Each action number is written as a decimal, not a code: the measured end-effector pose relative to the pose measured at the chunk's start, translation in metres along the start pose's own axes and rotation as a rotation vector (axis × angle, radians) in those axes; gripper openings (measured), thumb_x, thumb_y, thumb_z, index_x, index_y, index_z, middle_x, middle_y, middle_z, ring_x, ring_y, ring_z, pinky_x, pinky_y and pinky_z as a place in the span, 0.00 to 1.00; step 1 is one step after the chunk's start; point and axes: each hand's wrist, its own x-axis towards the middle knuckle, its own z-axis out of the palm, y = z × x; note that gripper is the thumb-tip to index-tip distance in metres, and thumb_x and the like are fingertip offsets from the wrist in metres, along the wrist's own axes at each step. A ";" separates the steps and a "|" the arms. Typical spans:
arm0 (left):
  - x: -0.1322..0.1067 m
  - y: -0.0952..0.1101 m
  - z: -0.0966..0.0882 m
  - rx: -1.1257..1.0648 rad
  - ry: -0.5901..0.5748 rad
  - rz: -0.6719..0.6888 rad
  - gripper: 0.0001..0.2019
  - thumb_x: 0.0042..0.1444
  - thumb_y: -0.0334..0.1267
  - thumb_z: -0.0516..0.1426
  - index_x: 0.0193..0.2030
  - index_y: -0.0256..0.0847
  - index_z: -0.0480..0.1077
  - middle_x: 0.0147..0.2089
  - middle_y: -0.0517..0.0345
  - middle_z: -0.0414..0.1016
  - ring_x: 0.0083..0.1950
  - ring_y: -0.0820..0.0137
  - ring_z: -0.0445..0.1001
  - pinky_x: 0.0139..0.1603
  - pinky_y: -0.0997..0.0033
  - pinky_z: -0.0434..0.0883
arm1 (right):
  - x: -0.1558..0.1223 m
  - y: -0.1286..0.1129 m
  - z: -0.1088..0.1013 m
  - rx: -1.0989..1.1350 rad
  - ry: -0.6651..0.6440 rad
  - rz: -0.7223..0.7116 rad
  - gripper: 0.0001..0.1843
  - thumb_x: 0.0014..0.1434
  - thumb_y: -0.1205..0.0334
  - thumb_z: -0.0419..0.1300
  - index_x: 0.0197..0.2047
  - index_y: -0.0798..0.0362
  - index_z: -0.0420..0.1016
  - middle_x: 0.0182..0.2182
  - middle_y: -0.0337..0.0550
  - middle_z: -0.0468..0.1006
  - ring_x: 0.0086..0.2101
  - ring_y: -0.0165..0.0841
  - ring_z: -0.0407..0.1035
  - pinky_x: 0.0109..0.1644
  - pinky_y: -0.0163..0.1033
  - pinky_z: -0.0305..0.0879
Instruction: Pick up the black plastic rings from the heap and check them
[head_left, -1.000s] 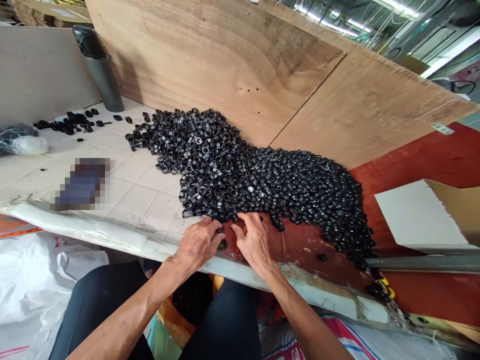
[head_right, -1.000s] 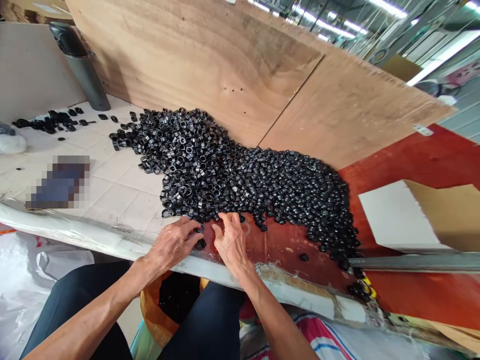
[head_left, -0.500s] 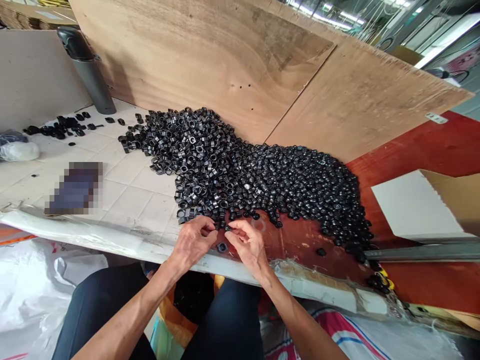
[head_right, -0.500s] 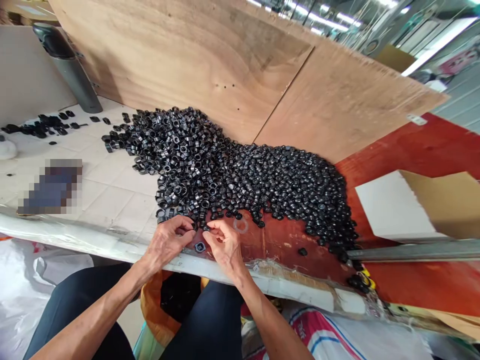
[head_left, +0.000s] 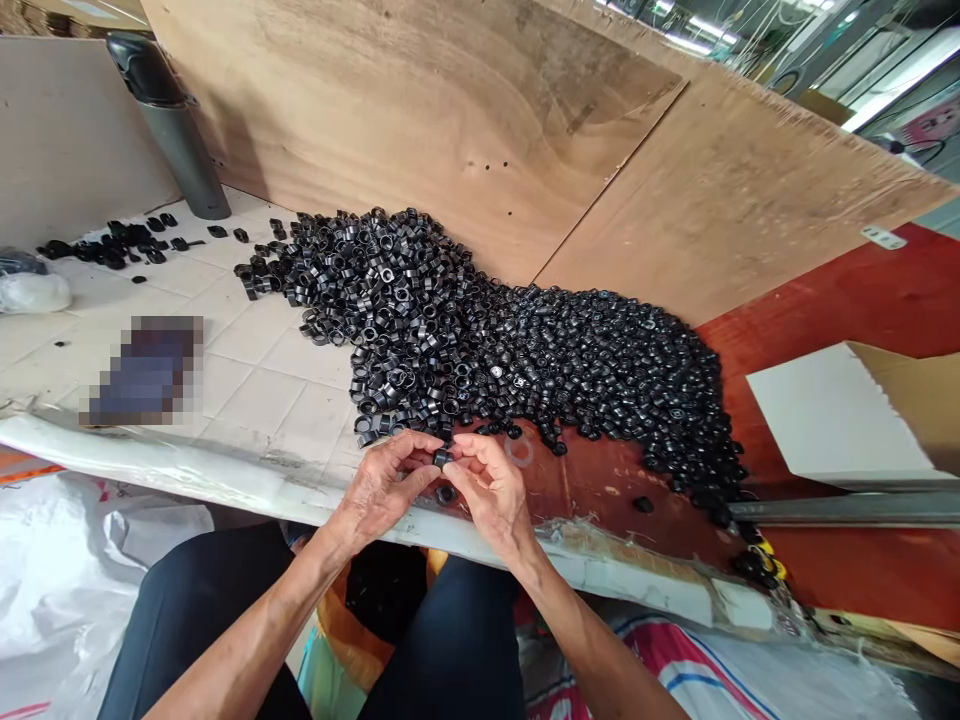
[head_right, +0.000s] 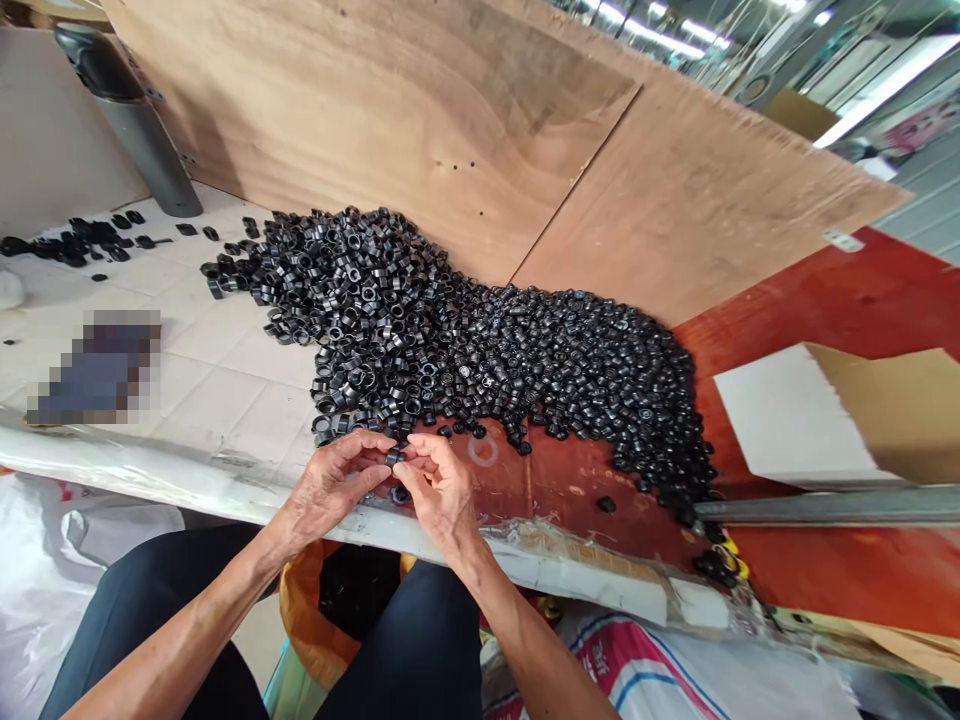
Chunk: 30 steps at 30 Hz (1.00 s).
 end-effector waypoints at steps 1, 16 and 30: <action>-0.001 0.000 0.000 0.021 0.000 0.020 0.11 0.64 0.38 0.63 0.52 0.42 0.76 0.43 0.53 0.84 0.42 0.64 0.85 0.45 0.63 0.84 | 0.000 0.001 0.001 -0.010 0.009 -0.016 0.17 0.63 0.56 0.66 0.54 0.49 0.74 0.40 0.43 0.84 0.33 0.35 0.82 0.37 0.39 0.81; -0.006 0.007 -0.002 0.155 0.031 0.197 0.06 0.68 0.34 0.60 0.49 0.42 0.76 0.49 0.53 0.78 0.42 0.69 0.82 0.46 0.67 0.82 | 0.004 -0.005 -0.001 -0.443 -0.075 -0.314 0.09 0.73 0.59 0.55 0.44 0.50 0.76 0.31 0.41 0.82 0.29 0.33 0.75 0.36 0.36 0.71; -0.006 0.001 0.000 0.068 0.091 0.214 0.06 0.65 0.31 0.62 0.47 0.42 0.76 0.49 0.53 0.77 0.45 0.69 0.81 0.47 0.68 0.81 | 0.004 -0.023 0.002 -0.445 -0.063 -0.277 0.19 0.74 0.57 0.53 0.32 0.51 0.78 0.24 0.39 0.76 0.25 0.31 0.70 0.32 0.36 0.65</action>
